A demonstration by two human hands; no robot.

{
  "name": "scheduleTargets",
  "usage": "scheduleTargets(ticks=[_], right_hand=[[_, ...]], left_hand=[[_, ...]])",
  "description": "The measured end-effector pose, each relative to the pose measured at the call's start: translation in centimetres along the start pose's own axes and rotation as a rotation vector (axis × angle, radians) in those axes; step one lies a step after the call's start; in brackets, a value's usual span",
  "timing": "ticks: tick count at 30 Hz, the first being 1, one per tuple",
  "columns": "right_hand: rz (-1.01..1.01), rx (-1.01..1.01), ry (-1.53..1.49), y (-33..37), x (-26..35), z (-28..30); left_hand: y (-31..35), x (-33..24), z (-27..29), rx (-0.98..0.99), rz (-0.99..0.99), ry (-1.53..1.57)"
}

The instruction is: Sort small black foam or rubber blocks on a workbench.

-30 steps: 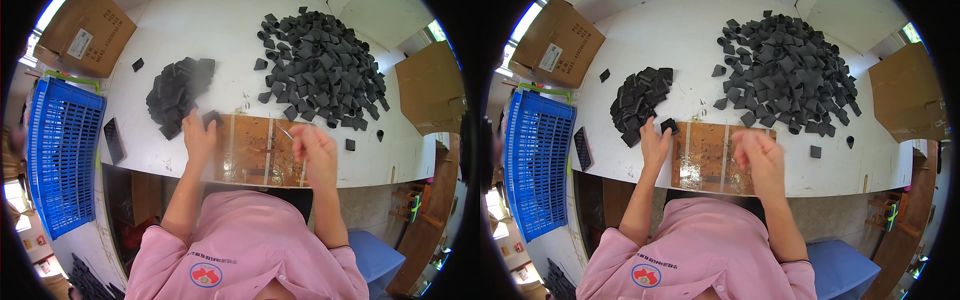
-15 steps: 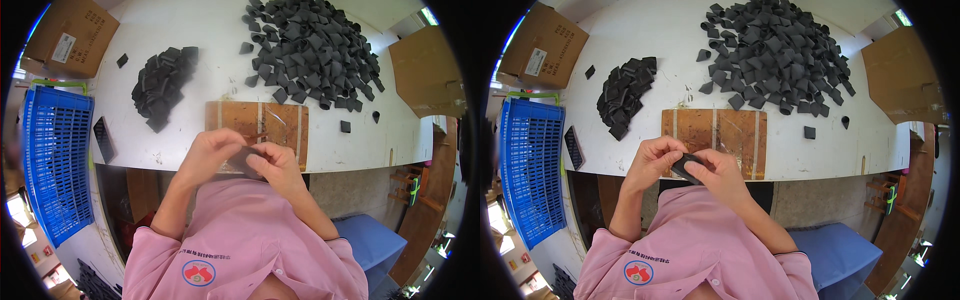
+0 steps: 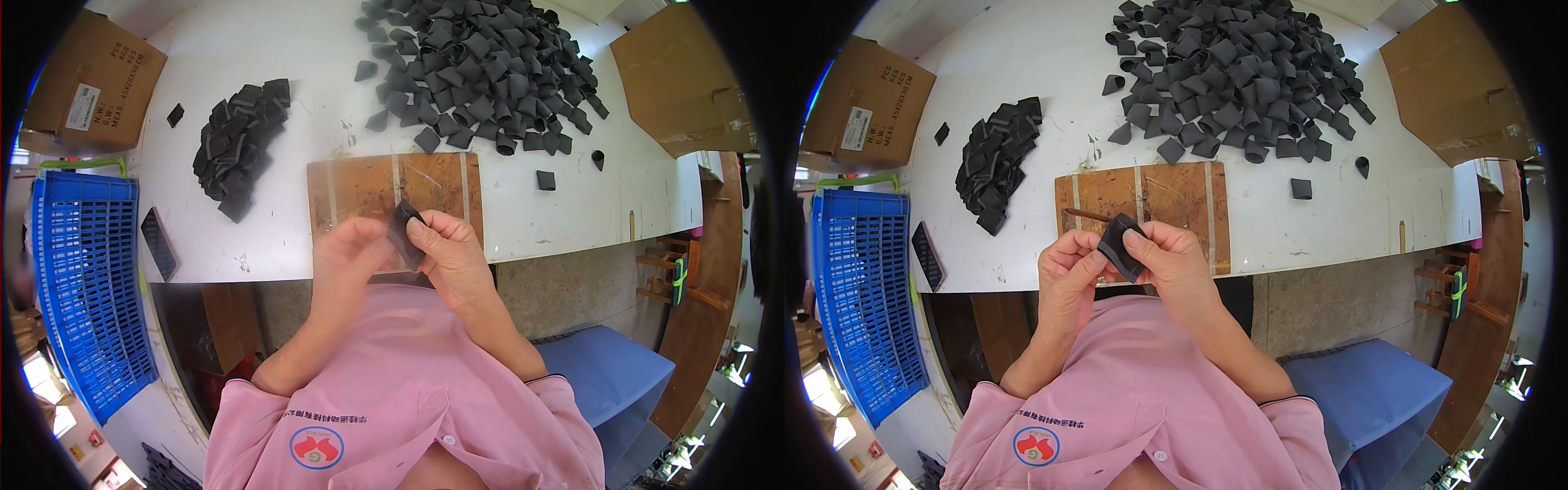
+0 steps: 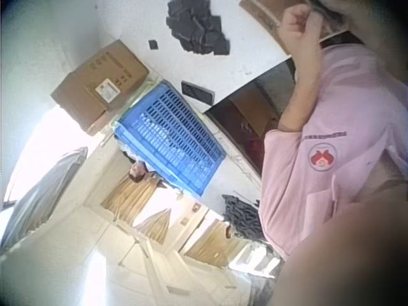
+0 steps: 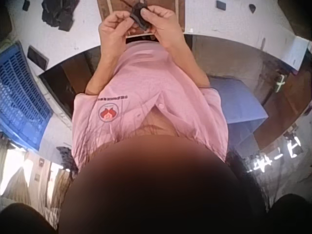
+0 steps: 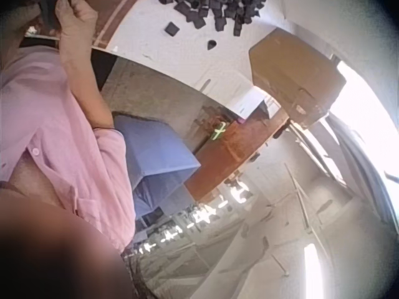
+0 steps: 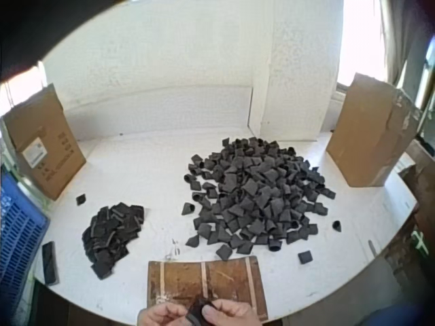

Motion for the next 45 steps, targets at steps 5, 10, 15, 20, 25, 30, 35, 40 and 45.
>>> scheduleTargets(ticks=[5,10,15,20,25,30,35,40,45], right_hand=[[-0.003,-0.055,0.023,-0.3,-0.1,0.2],[0.017,-0.065,0.138,-0.1,0.3,-0.1],[0.017,-0.059,0.062,-0.4,0.1,0.0],[0.033,-0.063,0.103,-0.5,0.0,0.1],[0.071,-0.097,0.225,-0.7,0.1,0.4],[0.727,-0.404,0.9,0.9,2.0,-0.8],[0.949,-0.288,1.066,1.6,2.1,-2.5],[1.221,-0.426,1.317,1.0,2.2,-3.7],[1.064,-0.459,1.132,0.3,2.5,-2.2]], left_hand=[[0.1,-0.6,0.1,-0.02,-0.058,-0.03],[-0.3,-0.5,0.2,-0.008,-0.072,-0.119],[-0.2,-0.8,0.4,-0.019,-0.071,-0.088],[-0.3,-0.6,0.5,-0.031,-0.07,-0.124],[-0.4,-0.7,0.2,-0.044,-0.059,-0.166],[-0.4,-0.5,0.3,-0.054,-0.085,-0.358],[-0.2,-1.6,-1.3,-0.003,-0.482,-0.724],[-0.4,-0.9,-1.1,-0.159,-0.695,-0.883],[-1.7,-1.3,-1.1,-0.153,0.03,0.212]])
Point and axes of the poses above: each hand's wrist, its own y-axis away from the middle knuckle, its own z-axis out of the back of the hand, x = y × z, the point moved 4 cm from there along -y, towards the middle knuckle, and after that the axes turned 8 degrees about -z, right-handed, at the moved point
